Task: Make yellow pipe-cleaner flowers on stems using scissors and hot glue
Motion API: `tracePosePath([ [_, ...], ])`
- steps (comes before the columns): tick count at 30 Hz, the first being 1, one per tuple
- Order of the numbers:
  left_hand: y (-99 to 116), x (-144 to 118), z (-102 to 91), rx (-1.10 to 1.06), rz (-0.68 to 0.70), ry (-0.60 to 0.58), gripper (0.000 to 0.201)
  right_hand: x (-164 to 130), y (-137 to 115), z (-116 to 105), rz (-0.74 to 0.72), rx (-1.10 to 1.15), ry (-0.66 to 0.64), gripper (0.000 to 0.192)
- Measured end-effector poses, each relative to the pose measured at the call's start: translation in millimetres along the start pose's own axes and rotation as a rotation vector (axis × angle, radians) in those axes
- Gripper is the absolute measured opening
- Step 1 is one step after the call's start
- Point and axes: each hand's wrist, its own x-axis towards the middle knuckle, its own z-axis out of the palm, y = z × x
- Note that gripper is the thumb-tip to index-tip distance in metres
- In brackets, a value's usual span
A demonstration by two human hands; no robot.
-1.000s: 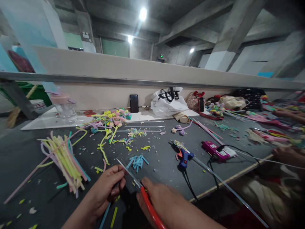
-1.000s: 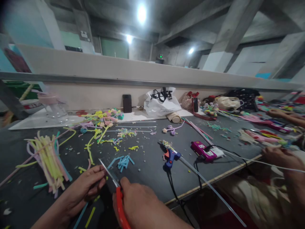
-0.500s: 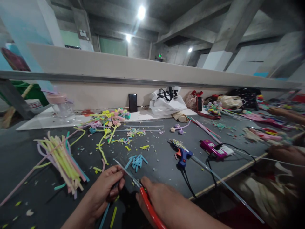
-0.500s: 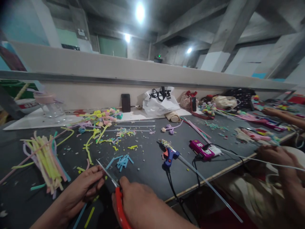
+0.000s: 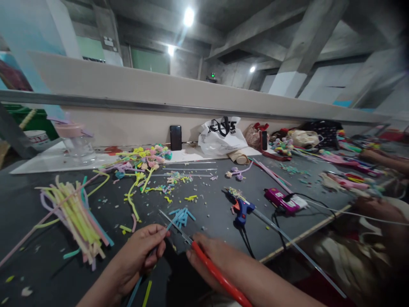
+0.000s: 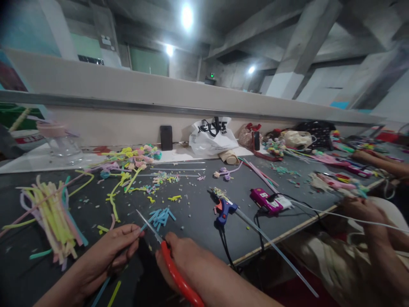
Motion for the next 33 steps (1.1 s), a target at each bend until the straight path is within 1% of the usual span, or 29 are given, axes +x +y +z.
tracePosePath([
  [5,-1,2,-1.2,0.005,-0.026,0.016,0.031,5,-6,-8,0.044,0.065,-0.048,0.023],
  [8,-2,2,-3.0,0.01,-0.022,0.013,0.033,8,-10,-10,0.074,0.055,-0.071,0.022],
  [12,-3,0,-5.0,-0.013,-0.027,0.009,0.033,10,-15,-12,0.175,0.093,-0.037,0.024],
  [14,-2,-2,-5.6,-0.038,-0.006,0.02,0.033,6,-20,-18,0.207,0.166,-0.081,0.027],
  [16,-1,-3,-5.8,-0.061,0.028,0.031,0.033,-1,-26,-27,0.254,0.29,-0.218,0.03],
  [18,-1,-3,-5.9,-0.081,0.056,0.026,0.031,-7,-30,-33,0.251,0.329,-0.271,0.031],
  [20,-1,-2,-6.2,-0.097,0.073,-0.003,0.029,-9,-29,-32,0.188,0.237,-0.212,0.028],
  [22,-3,-1,-6.8,-0.096,0.089,-0.036,0.028,-9,-26,-25,0.113,0.112,-0.124,0.023],
  [24,-4,-1,-7.6,-0.081,0.096,-0.054,0.031,-6,-21,-16,0.081,0.037,-0.073,0.021],
  [26,-4,-1,-8.3,-0.072,0.086,-0.054,0.03,-3,-17,-10,0.091,0.022,-0.057,0.023],
  [29,-3,-2,-8.4,-0.069,0.06,-0.038,0.026,-2,-12,-10,0.116,0.053,-0.039,0.024],
  [31,-1,-3,-7.1,-0.06,0.05,-0.025,0.026,-5,-9,-9,0.084,0.077,-0.025,0.023],
  [33,1,-4,-5.2,-0.05,0.052,-0.009,0.026,-8,-5,-6,0.018,0.072,-0.016,0.025],
])
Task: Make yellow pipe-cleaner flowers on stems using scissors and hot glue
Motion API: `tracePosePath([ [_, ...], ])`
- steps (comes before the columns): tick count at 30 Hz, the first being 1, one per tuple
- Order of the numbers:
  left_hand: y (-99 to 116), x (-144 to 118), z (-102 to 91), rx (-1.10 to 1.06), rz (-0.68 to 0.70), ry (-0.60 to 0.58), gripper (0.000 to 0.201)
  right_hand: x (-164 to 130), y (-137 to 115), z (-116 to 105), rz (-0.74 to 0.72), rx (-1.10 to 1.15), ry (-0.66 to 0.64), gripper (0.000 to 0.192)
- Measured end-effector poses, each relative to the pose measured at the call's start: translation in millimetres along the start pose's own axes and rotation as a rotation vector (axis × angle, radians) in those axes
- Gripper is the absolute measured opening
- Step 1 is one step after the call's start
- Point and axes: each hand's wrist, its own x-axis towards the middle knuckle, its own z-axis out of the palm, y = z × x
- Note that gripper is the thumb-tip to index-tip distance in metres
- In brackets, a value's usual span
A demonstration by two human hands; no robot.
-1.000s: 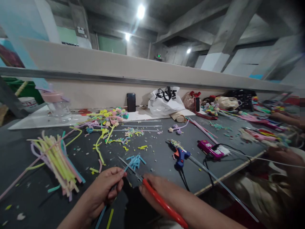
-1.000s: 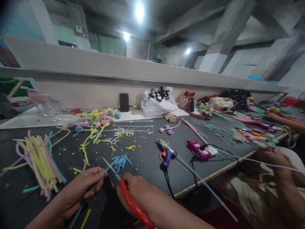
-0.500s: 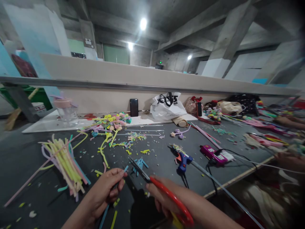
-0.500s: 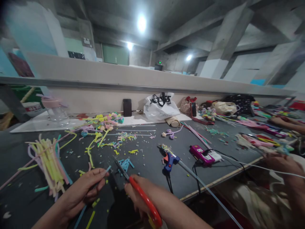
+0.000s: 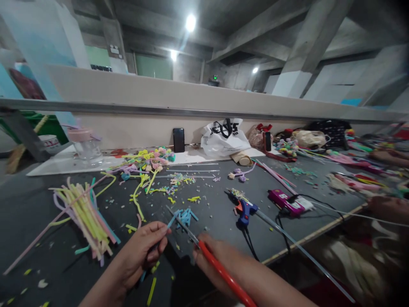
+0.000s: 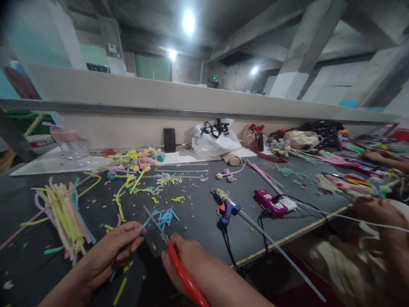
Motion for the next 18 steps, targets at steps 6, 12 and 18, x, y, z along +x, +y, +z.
tracePosePath([
  [6,1,0,2.3,0.01,-0.007,0.014,0.026,-1,9,18,-0.089,-0.066,0.06,0.026],
  [12,0,1,1.2,0.022,-0.027,0.017,0.024,2,4,20,-0.043,-0.071,0.071,0.022],
  [18,-4,3,-2.6,0.042,-0.034,-0.01,0.022,-3,-8,15,0.015,-0.172,0.038,0.022],
])
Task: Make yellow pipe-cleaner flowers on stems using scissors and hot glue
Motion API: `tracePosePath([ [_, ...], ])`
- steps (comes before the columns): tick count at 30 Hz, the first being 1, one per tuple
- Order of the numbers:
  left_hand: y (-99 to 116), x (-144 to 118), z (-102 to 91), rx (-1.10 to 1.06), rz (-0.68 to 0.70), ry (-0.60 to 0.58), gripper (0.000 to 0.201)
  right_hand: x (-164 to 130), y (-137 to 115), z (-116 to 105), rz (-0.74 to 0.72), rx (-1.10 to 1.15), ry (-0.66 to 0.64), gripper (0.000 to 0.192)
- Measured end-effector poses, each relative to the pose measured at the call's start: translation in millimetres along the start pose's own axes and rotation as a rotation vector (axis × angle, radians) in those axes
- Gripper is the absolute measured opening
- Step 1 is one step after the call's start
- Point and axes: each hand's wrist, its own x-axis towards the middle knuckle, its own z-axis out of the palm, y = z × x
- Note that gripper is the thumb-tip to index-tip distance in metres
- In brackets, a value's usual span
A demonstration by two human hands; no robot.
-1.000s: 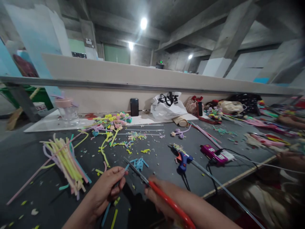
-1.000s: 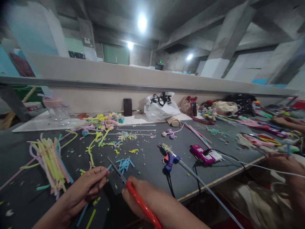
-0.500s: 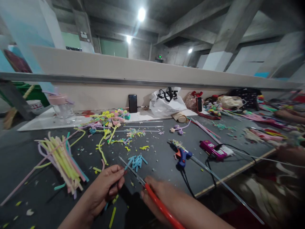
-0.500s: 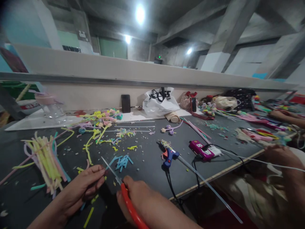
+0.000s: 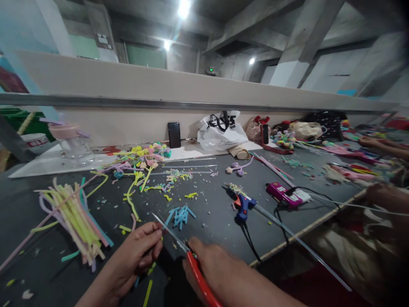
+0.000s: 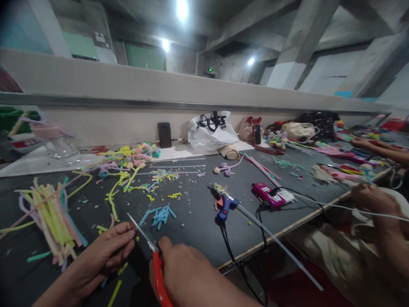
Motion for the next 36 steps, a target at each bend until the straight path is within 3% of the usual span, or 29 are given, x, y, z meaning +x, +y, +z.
tracePosePath([
  [7,-9,5,-5.9,0.02,-0.008,0.01,0.025,-3,-11,-12,-0.016,-0.089,-0.001,0.016],
  [16,1,1,1.0,0.026,-0.045,0.043,0.027,-7,-8,-12,-0.065,-0.115,0.08,0.015],
  [21,0,0,0.7,0.027,-0.032,0.04,0.027,-5,-6,-10,-0.072,-0.12,0.051,0.016],
  [30,-6,5,-3.3,0.008,-0.021,0.025,0.027,-2,-5,-8,-0.047,-0.027,0.035,0.016],
  [36,-2,2,-3.0,0.033,-0.032,0.005,0.031,7,15,6,-0.015,0.106,0.034,0.021],
])
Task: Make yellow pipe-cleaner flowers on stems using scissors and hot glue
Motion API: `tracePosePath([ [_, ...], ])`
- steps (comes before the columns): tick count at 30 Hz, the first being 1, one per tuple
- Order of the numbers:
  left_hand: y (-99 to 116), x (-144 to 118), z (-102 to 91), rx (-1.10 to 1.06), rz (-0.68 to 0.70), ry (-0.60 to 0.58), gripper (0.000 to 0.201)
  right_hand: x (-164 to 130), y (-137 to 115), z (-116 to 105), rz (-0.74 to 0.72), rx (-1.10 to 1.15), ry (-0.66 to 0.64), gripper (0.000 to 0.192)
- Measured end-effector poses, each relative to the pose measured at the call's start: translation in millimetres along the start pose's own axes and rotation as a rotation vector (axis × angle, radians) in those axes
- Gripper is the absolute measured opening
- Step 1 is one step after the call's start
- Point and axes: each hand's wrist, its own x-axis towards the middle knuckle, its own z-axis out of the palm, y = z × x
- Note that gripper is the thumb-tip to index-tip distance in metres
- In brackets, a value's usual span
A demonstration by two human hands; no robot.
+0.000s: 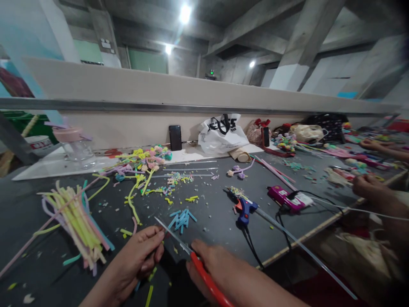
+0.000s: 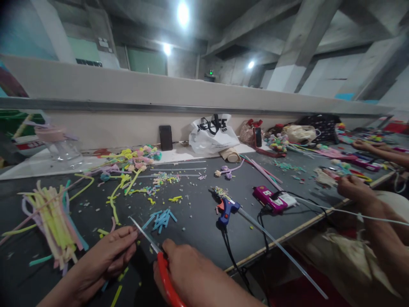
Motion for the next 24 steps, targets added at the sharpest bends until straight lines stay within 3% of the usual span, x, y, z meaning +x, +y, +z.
tracePosePath([
  [7,11,-4,0.2,0.098,-0.027,0.046,0.032,15,-1,-26,0.043,0.209,-0.127,0.021],
  [10,10,-2,2.1,0.079,-0.028,0.066,0.031,17,-11,-37,0.148,0.296,-0.225,0.018],
  [14,7,-2,1.7,0.064,-0.023,0.095,0.031,14,-14,-43,0.268,0.425,-0.308,0.017],
  [18,7,-4,0.5,0.017,0.038,0.101,0.03,5,-11,-47,0.262,0.529,-0.406,0.024],
  [21,8,-5,2.5,0.005,0.055,0.086,0.029,0,-12,-46,0.147,0.41,-0.363,0.023],
  [24,8,-6,4.0,0.026,0.054,0.051,0.03,1,-15,-38,0.022,0.195,-0.212,0.022],
])
